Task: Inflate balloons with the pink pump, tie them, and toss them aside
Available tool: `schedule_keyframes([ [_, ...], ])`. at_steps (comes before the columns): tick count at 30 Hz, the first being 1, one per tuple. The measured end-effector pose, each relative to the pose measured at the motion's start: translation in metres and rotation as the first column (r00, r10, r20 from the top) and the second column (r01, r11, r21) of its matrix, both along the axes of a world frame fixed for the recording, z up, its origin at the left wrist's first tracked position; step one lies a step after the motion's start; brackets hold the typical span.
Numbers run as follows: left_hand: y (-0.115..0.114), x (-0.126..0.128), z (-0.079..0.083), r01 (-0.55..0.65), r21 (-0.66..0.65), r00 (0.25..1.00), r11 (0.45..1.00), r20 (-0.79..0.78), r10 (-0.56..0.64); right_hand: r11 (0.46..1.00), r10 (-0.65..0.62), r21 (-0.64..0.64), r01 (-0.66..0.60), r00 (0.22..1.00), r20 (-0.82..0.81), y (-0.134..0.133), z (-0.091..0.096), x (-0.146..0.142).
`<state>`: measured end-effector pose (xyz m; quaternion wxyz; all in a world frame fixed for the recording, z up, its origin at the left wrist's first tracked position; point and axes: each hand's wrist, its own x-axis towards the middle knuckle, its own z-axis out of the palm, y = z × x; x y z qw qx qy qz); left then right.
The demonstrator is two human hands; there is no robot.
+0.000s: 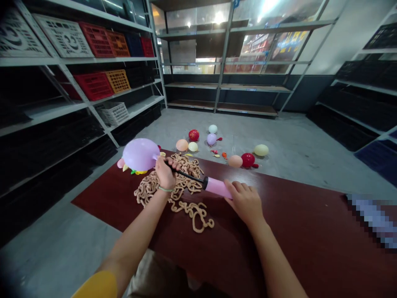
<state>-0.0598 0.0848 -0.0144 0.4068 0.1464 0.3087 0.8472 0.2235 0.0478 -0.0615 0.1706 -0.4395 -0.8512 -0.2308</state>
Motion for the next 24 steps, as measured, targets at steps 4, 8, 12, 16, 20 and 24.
schedule_keyframes([
  [4, -0.003, 0.0, 0.003, -0.042, -0.004, 0.999, 0.999, -0.01, 0.042, 0.998, -0.038, -0.048, 0.037, 0.999, -0.004, -0.011, -0.002, -0.018],
  [8, -0.01, 0.029, -0.003, 0.105, -0.031, 0.994, 0.994, -0.039, -0.106, 0.982, -0.107, -0.169, 0.084, 0.986, -0.128, -0.029, -0.002, -0.053],
  [12, -0.011, 0.05, -0.014, 0.209, -0.039, 0.974, 0.977, -0.083, -0.212, 0.974, -0.115, -0.21, 0.079, 0.979, -0.166, -0.03, -0.003, -0.061],
  [16, -0.005, 0.048, -0.017, 0.176, -0.02, 0.978, 0.984, -0.112, -0.177, 0.984, -0.087, -0.163, 0.072, 0.992, -0.089, -0.013, -0.006, -0.041],
  [20, -0.002, 0.031, -0.008, 0.076, 0.03, 0.994, 0.997, -0.083, -0.073, 0.982, -0.143, -0.133, 0.131, 0.986, -0.086, 0.003, -0.008, -0.012],
  [24, -0.002, 0.011, 0.001, -0.042, 0.035, 0.998, 0.999, -0.042, 0.043, 0.974, -0.203, -0.12, 0.192, 0.975, -0.089, 0.006, -0.007, -0.001],
])
